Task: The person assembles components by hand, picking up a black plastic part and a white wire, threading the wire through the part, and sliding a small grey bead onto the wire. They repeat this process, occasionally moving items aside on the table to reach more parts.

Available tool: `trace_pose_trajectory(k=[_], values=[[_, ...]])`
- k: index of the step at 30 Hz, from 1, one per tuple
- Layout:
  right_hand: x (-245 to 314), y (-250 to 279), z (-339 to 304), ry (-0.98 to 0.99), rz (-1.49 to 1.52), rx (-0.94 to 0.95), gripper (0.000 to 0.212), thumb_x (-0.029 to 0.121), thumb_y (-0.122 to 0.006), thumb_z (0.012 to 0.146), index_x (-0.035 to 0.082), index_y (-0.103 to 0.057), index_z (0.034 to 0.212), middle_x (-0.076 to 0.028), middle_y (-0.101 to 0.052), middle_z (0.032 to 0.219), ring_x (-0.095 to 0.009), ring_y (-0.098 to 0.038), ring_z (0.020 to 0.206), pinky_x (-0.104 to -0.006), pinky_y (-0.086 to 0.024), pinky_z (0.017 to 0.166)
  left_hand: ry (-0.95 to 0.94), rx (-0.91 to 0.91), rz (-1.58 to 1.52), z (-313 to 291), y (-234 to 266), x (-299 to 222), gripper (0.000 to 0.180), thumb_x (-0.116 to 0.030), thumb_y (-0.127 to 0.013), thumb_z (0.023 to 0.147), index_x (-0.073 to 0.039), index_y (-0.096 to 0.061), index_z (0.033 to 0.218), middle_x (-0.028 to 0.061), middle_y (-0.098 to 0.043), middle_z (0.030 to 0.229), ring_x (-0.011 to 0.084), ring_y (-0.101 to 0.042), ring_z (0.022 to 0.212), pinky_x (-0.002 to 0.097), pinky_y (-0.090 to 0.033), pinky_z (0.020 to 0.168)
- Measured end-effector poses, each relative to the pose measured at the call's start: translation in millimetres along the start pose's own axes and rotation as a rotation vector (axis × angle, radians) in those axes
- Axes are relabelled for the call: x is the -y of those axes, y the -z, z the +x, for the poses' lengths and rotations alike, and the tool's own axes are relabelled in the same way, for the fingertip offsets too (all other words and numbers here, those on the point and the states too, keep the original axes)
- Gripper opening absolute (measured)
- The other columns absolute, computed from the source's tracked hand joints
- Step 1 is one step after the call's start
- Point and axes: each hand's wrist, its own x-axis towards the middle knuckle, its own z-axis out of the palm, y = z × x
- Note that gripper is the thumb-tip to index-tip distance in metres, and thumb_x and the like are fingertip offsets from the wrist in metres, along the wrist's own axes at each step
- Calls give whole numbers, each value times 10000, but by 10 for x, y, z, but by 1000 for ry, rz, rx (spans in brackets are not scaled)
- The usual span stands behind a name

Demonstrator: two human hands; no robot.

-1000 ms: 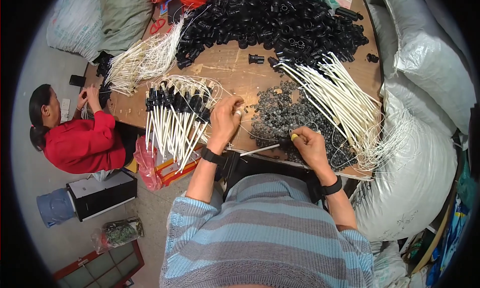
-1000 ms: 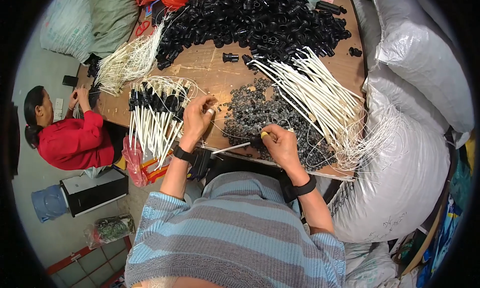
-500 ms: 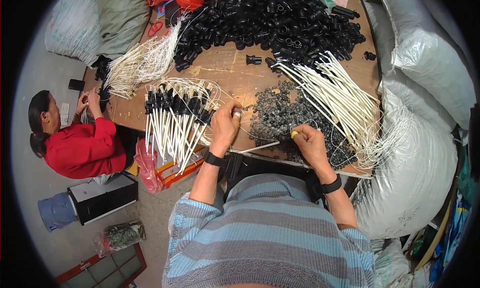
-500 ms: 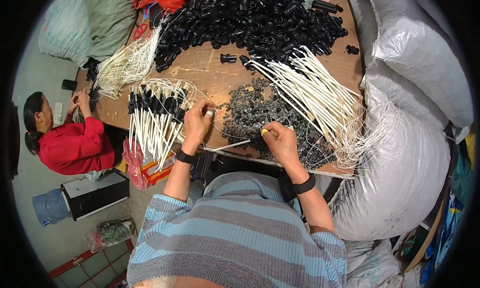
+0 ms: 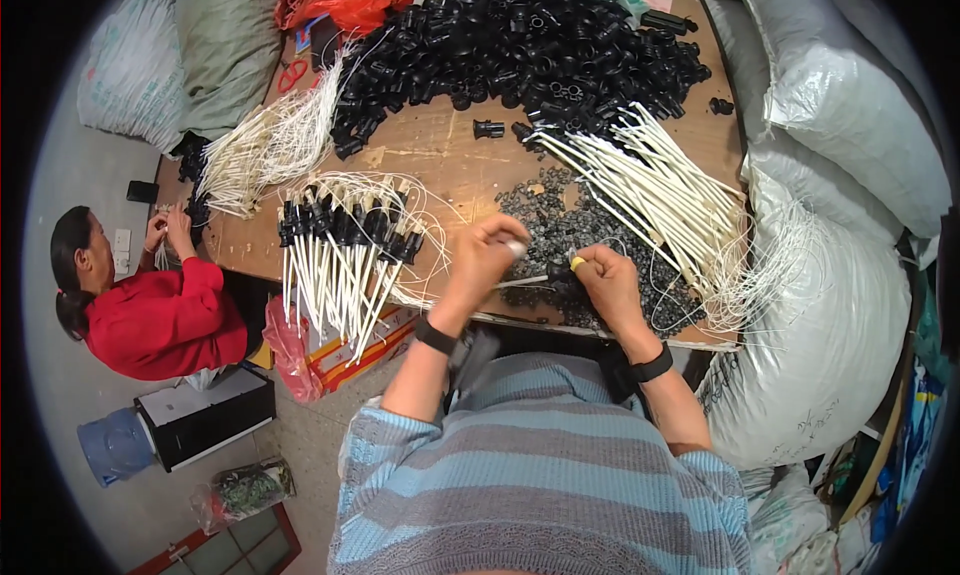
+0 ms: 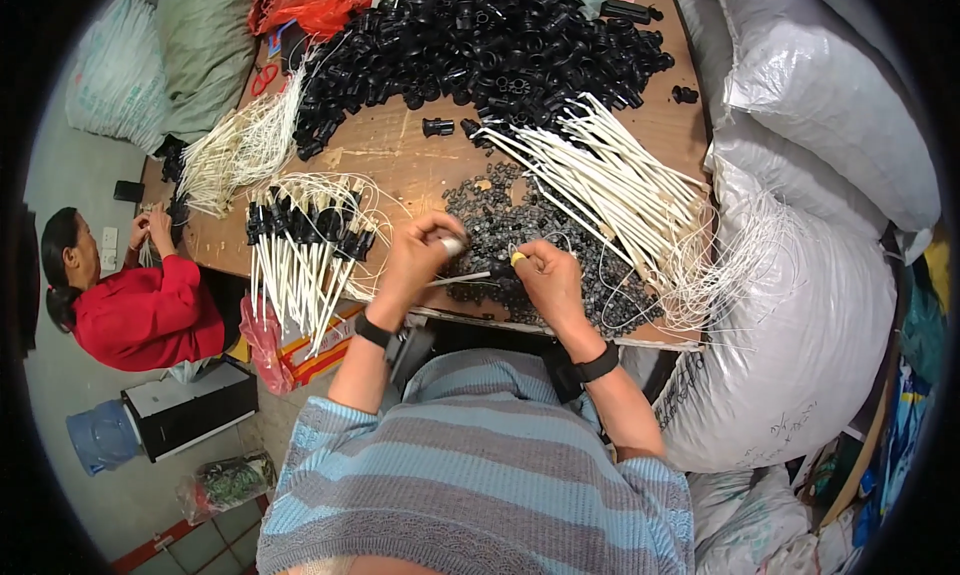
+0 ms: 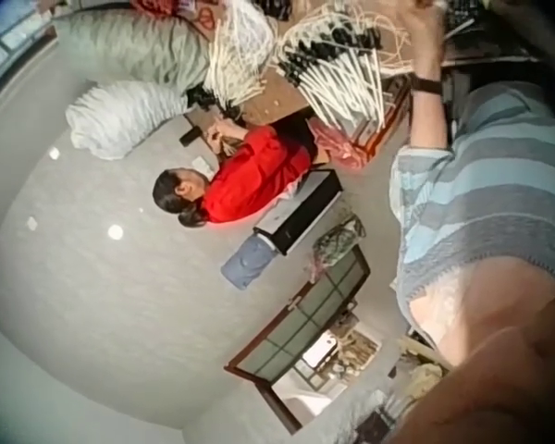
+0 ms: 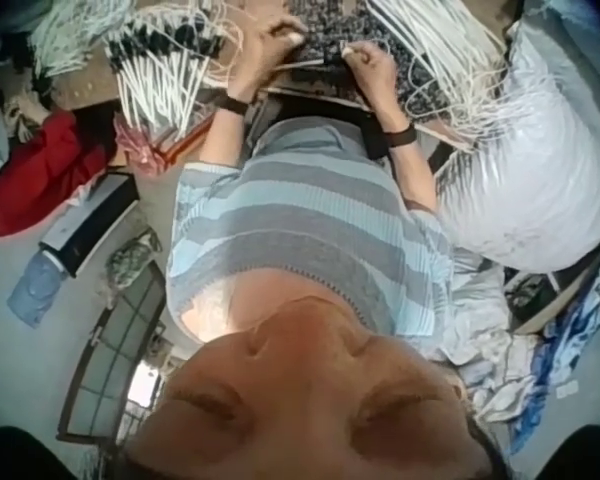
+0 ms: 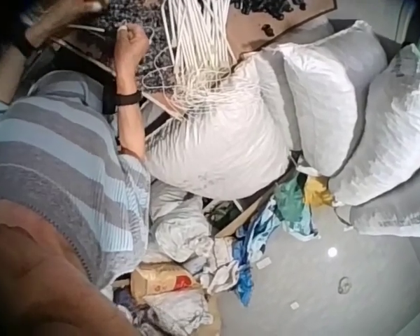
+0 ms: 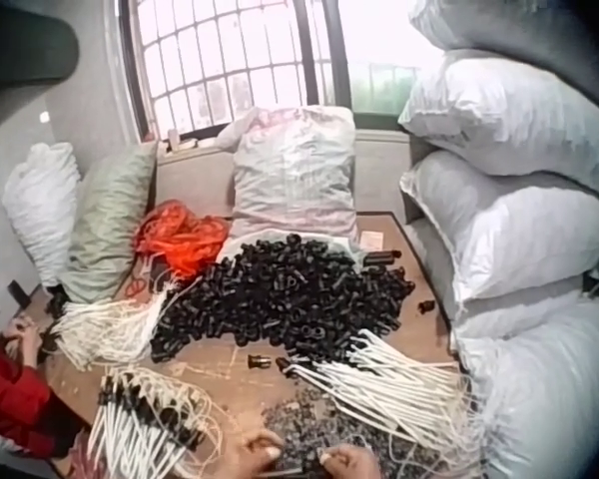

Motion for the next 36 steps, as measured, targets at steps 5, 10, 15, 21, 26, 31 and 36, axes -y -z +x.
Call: trace_pose_trajectory(k=[5,10,15,21,26,31,36], values=[[11,-124,42,291,-264,-145,50,130,-669,833,82,-655,830,-116,-547,567,-230,-528,449,-314,-409,452,-620,-63,590,-112,-473,-25,162,51,-632,702,-56,-666,818,64,-659,781,223,-621,784,318,-487,697],[38,-123,-17,484,-457,-275,28,141,-645,835,116,-645,849,-94,-596,620,-294,-587,506,-361,-440,453,-282,-162,374,-159,-418,63,175,67,-641,730,-40,-674,865,26,-679,797,104,-621,694,243,-495,637],[27,-168,-76,608,-700,-267,68,127,-635,835,118,-654,900,-91,-633,708,-280,-624,579,-358,-467,494,-175,-147,211,-132,-421,116,158,60,-635,763,-17,-700,883,20,-694,829,71,-622,689,202,-494,640],[24,-169,-70,705,-643,-286,37,155,-640,809,135,-612,822,-51,-578,662,-264,-579,514,-357,-432,445,-282,-148,492,-133,-383,82,171,42,-666,699,-42,-721,837,50,-685,828,145,-642,792,261,-502,690],[59,-81,-94,550,-320,-118,89,116,-645,823,106,-658,910,-40,-586,665,-154,-519,469,-302,-391,436,-569,-225,561,-77,-294,133,199,20,-688,647,-60,-706,828,81,-676,899,225,-638,858,295,-503,729],[59,133,-9,-137,727,169,125,31,-619,860,25,-676,971,74,-593,736,13,-384,556,-158,-267,510,-639,142,676,-141,-290,-5,340,8,-671,678,-82,-661,1006,105,-665,932,283,-632,837,325,-507,710],[151,220,-111,-55,509,167,167,30,-609,863,27,-676,1016,65,-589,717,-3,-455,593,-187,-347,519,-426,274,609,-150,-271,13,398,16,-645,707,-85,-623,1091,121,-656,952,286,-630,768,337,-483,640]])
